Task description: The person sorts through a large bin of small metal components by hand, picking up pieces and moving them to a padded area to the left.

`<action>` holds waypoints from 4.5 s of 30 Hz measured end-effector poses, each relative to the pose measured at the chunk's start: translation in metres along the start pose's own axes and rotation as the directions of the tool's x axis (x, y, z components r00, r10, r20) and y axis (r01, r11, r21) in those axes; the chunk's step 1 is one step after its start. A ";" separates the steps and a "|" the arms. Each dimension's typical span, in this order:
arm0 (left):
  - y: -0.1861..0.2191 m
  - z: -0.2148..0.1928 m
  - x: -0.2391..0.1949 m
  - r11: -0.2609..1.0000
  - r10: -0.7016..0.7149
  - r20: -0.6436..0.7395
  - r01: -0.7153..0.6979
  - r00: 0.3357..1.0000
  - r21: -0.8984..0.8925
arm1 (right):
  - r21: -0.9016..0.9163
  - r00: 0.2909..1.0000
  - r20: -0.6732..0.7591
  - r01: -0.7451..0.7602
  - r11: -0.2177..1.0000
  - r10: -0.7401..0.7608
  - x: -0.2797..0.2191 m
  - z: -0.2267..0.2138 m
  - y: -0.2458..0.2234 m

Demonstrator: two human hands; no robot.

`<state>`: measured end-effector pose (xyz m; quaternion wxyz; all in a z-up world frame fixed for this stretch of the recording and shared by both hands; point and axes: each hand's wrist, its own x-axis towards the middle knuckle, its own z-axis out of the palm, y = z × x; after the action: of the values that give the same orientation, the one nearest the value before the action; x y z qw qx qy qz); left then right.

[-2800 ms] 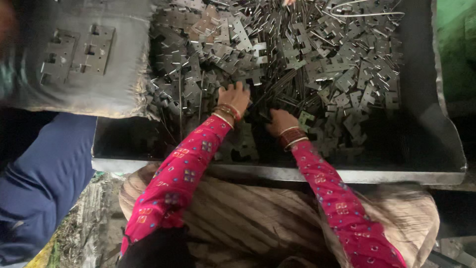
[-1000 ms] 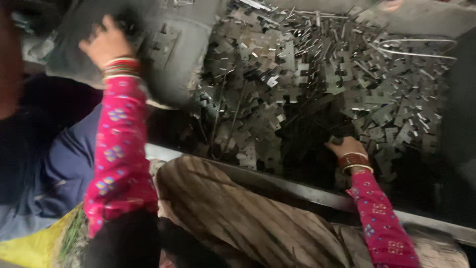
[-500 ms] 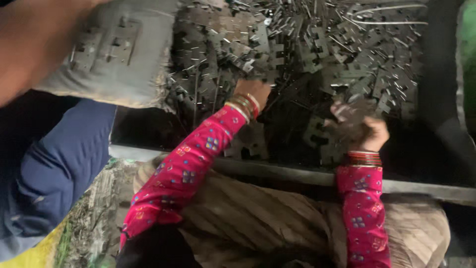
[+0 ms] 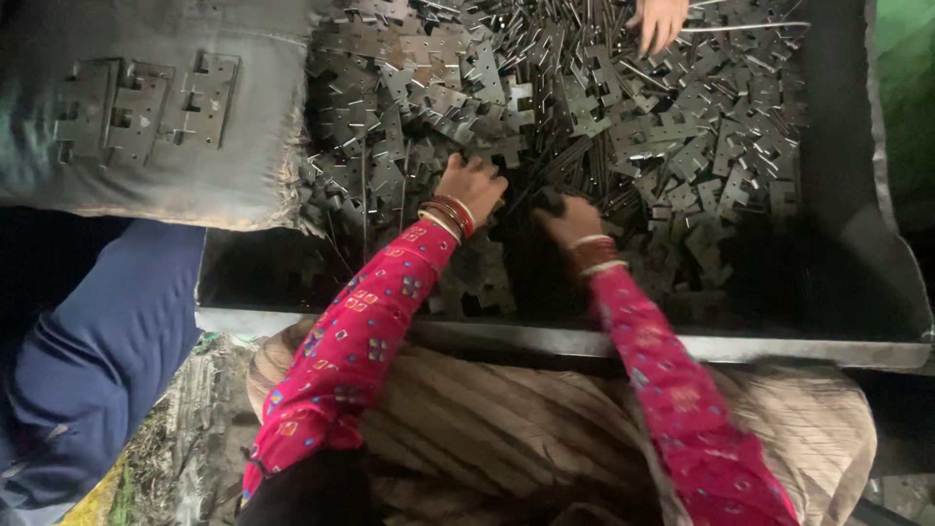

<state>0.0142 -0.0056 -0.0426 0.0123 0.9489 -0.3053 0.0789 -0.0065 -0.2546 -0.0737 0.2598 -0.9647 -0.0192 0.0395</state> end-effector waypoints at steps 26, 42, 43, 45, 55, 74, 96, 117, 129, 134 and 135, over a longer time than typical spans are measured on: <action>-0.027 -0.124 0.016 -0.508 -0.298 0.300 0.116 0.906 -0.854 | 0.941 0.899 0.336 -0.306 -0.146 0.281 -0.079 -0.110 0.024; -0.008 -0.012 0.012 0.605 -0.677 -0.037 0.527 0.735 -0.597 | 0.686 0.990 -0.042 0.124 0.717 -0.132 -0.061 -0.007 -0.006; -0.036 -0.046 0.003 0.674 -0.637 -0.248 0.372 0.729 -0.638 | 0.457 0.994 -0.047 0.110 0.883 -0.100 -0.064 -0.022 -0.003; -0.090 -0.113 -0.010 0.704 -0.709 -0.193 0.664 0.678 -0.253 | 0.011 0.998 -0.062 0.008 1.000 -0.007 -0.057 -0.050 0.019; -0.200 -0.184 -0.099 0.359 -0.747 -0.543 0.920 0.384 0.156 | -0.387 0.985 0.160 0.119 0.915 -0.061 0.006 -0.054 0.149; 0.119 -0.032 -0.044 0.986 0.136 0.454 -0.164 0.880 0.022 | 0.870 0.956 -0.210 0.279 -0.406 0.206 -0.077 -0.148 0.042; 0.020 -0.115 0.002 0.471 -0.069 -0.347 -0.276 0.935 -0.838 | 0.433 0.976 0.124 -0.215 0.875 0.178 -0.016 -0.086 0.042; -0.045 -0.155 -0.006 0.806 -0.592 -0.174 0.571 0.787 -0.157 | 0.054 0.982 -0.133 -0.128 0.990 0.134 -0.008 -0.033 0.046; -0.199 -0.185 -0.104 0.415 -0.640 -0.671 0.903 0.374 0.109 | -0.553 0.907 -0.421 -0.278 0.785 0.024 0.031 -0.030 0.138; -0.070 -0.200 -0.019 0.800 -0.567 -0.235 0.596 0.790 0.074 | -0.618 0.903 -0.386 -0.101 0.780 -0.189 0.031 -0.035 0.141; -0.044 -0.192 -0.007 0.835 -0.550 -0.105 0.549 0.828 -0.040 | -0.623 0.906 -0.383 -0.108 0.775 -0.182 0.031 -0.042 0.137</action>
<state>0.0070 0.0481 0.1468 0.0555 0.9905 -0.0188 0.1241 0.0299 -0.3920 -0.1081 -0.0798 -0.9797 0.0057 -0.1838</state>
